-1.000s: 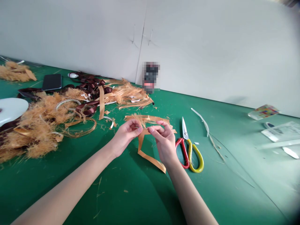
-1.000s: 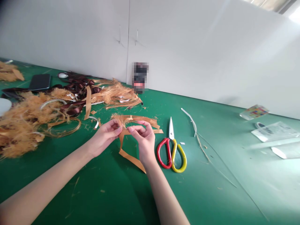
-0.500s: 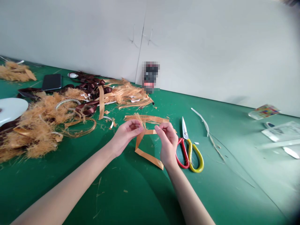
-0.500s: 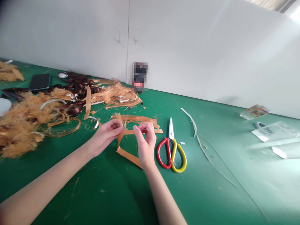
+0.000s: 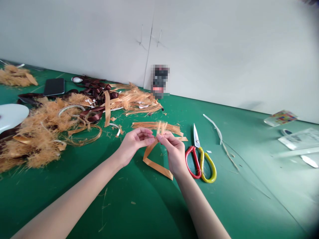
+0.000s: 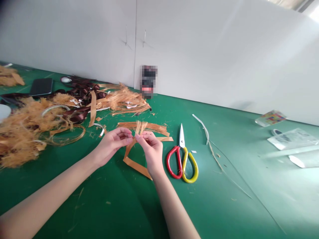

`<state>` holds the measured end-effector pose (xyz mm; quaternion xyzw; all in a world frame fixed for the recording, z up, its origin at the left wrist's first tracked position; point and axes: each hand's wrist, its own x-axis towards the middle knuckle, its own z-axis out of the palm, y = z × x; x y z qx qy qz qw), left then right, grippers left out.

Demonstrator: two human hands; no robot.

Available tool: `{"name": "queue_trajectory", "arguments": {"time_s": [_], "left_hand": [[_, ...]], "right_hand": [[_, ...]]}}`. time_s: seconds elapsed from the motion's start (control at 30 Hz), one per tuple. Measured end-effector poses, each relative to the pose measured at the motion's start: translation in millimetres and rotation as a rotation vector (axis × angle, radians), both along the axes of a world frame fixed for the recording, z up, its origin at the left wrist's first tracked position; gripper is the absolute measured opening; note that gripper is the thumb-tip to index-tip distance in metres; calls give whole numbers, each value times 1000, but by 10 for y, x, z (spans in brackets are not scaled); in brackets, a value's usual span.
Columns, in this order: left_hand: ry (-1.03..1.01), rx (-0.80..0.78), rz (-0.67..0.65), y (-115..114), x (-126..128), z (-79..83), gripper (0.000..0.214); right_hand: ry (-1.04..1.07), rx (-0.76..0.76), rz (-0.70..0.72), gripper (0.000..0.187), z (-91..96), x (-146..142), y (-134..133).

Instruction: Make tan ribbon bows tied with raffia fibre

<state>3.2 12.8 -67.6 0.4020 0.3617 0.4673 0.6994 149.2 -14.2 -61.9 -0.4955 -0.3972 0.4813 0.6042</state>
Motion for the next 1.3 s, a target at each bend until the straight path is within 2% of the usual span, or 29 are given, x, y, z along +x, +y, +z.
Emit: {"name": "queue_trajectory", "arguments": {"time_s": [0.13, 0.43, 0.53, 0.7, 0.83, 1.03, 1.3], "left_hand": [[-14, -19, 36, -8, -6, -5, 23], [51, 71, 49, -12, -7, -4, 24], [8, 23, 48, -18, -8, 9, 21], [-173, -104, -30, -9, -4, 9, 16], [-197, -156, -57, 8, -9, -7, 17], [-167, -128, -34, 5, -10, 1, 18], [-32, -22, -61, -25, 12, 8, 26]], "right_hand": [[29, 13, -8, 17, 15, -5, -6], [-14, 42, 61, 16, -37, 4, -4], [-11, 44, 87, 15, -37, 6, -10], [57, 18, 122, 16, -7, -18, -23], [113, -13, 116, 14, 14, -17, -24], [139, -61, 92, 12, 55, 28, -22], [25, -35, 105, 14, 80, 40, -21]]}}
